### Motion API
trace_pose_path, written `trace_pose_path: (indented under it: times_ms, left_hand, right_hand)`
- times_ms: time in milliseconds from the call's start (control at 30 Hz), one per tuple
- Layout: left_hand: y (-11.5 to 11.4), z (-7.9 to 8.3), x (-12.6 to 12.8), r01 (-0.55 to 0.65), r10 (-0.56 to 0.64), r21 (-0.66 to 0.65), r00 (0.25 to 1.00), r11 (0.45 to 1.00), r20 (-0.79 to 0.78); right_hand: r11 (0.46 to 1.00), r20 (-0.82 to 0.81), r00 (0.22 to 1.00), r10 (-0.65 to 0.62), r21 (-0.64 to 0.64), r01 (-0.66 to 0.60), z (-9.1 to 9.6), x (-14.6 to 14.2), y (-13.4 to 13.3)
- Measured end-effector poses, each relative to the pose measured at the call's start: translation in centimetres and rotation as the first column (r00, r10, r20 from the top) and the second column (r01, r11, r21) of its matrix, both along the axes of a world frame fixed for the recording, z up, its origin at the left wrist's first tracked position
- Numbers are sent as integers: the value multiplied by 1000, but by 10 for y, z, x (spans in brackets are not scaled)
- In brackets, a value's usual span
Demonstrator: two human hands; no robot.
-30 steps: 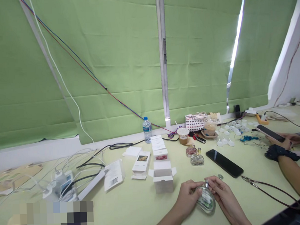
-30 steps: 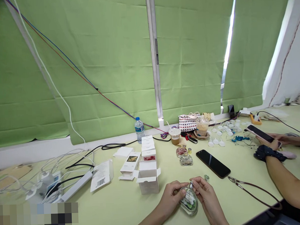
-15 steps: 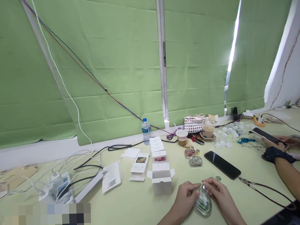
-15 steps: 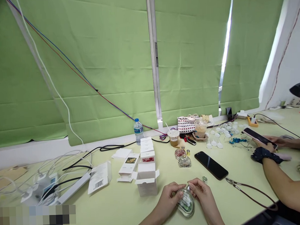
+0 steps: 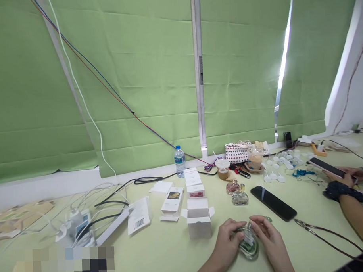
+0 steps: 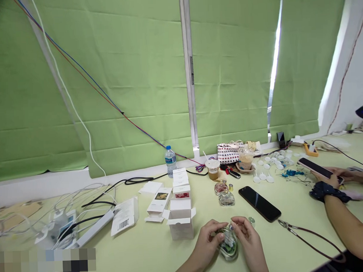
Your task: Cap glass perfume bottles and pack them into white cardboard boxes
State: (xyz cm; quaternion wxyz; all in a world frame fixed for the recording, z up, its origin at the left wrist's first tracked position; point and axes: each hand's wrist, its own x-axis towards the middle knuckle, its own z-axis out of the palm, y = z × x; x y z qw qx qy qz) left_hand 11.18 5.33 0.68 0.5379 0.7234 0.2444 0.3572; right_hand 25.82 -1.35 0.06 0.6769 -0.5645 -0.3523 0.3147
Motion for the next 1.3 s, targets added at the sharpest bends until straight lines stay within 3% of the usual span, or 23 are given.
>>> trace_pose_path:
  times_ms: [267, 367, 433, 567, 667, 733, 967, 1300]
  left_hand:
    - [-5, 6, 0, -31, 29, 47, 999, 998, 42]
    - [-7, 5, -1, -52, 50, 58, 998, 997, 26]
    - [-8, 4, -3, -73, 72, 59, 997, 996, 12]
    - [-10, 3, -6, -121, 123, 62, 992, 991, -27]
    - [-10, 0, -5, -136, 141, 94, 988, 986, -58]
    - [-10, -3, -3, -130, 140, 118, 987, 984, -77]
    - [-8, -9, 0, -122, 144, 173, 982, 977, -119]
    - [-7, -3, -2, -117, 140, 169, 982, 979, -129]
  right_hand:
    - [994, 222, 969, -106, 39, 100, -24, 2, -2]
    - [997, 224, 972, -72, 23, 69, -24, 2, -5]
    - [992, 260, 957, -126, 33, 122, -17, 2, -7]
    - [913, 501, 776, -382, 75, 401, -4, 10, -10]
    - [876, 671, 638, -378, 36, 481, -9, 27, -7]
    - [866, 739, 585, -335, -3, 500, -17, 41, -3]
    - [910, 633, 755, -170, -194, 367, -42, 60, 8]
    - [959, 483, 862, -153, -139, 248, -36, 62, 11]
